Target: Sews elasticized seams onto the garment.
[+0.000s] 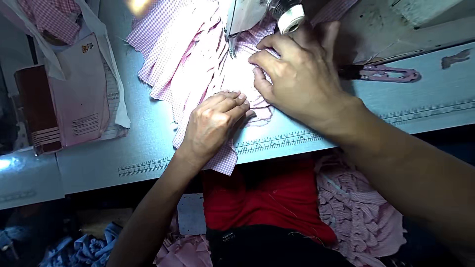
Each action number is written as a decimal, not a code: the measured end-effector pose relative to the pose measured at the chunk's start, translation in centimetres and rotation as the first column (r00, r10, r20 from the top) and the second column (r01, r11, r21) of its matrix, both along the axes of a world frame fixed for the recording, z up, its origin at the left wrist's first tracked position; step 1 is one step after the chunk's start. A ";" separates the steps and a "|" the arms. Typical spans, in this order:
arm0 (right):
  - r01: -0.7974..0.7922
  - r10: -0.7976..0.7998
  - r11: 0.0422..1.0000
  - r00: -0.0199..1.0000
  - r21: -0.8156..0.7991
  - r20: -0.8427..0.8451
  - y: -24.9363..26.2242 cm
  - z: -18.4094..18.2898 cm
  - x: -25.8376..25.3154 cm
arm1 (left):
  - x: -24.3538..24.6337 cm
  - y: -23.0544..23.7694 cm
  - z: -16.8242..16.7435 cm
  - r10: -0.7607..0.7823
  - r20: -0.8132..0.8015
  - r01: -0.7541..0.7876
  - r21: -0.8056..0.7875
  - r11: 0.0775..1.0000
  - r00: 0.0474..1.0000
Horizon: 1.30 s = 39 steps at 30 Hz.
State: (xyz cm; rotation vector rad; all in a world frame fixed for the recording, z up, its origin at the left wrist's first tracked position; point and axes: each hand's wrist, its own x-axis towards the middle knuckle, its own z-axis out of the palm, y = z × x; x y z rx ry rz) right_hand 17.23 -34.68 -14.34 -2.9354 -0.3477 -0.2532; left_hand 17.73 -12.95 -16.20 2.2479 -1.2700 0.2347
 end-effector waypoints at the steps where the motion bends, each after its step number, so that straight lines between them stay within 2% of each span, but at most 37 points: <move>1: 0.010 -0.010 1.000 1.000 -0.006 -0.004 0.0 0.0 0.3 | 0.5 0.1 -0.1 -0.011 0.005 0.011 -0.005 1.000 1.000; 8: 0.112 -0.108 0.994 0.986 -0.020 0.128 -0.3 -0.5 2.9 | 4.2 0.3 -0.6 -0.074 0.017 0.075 -0.043 0.996 0.997; 12: 0.108 -0.112 0.994 0.970 0.031 0.214 1.3 0.4 1.0 | 5.3 0.4 -0.4 -0.086 0.005 0.086 -0.021 0.996 0.996; 15: 0.001 -0.017 0.990 0.993 0.138 0.116 1.9 -0.4 -0.6 | 6.2 0.6 -0.4 -0.099 -0.003 0.099 -0.025 0.995 0.995; 17: 0.006 -0.019 0.982 0.998 0.189 0.067 1.4 -1.0 -0.7 | 6.7 0.4 -0.2 -0.091 -0.007 0.091 0.000 0.996 0.996; 21: 0.030 -0.033 0.993 0.999 0.118 0.026 -0.3 -0.5 0.3 | 7.1 -0.7 0.1 -0.049 0.083 0.045 0.047 0.998 0.995; 25: 0.080 -0.090 0.992 0.990 0.092 0.106 -1.6 -0.3 1.2 | 5.9 -1.2 -0.3 -0.012 0.196 0.002 0.051 0.999 0.981; 31: 0.142 -0.151 0.984 0.984 0.103 0.089 -0.9 -0.9 1.4 | 3.8 -1.2 -0.8 0.037 0.164 -0.034 -0.022 0.999 0.986; 39: 0.166 -0.168 0.986 0.981 0.032 0.097 -1.1 -1.4 2.4 | 7.0 -1.0 -0.7 -0.012 0.112 0.015 -0.024 1.000 0.994</move>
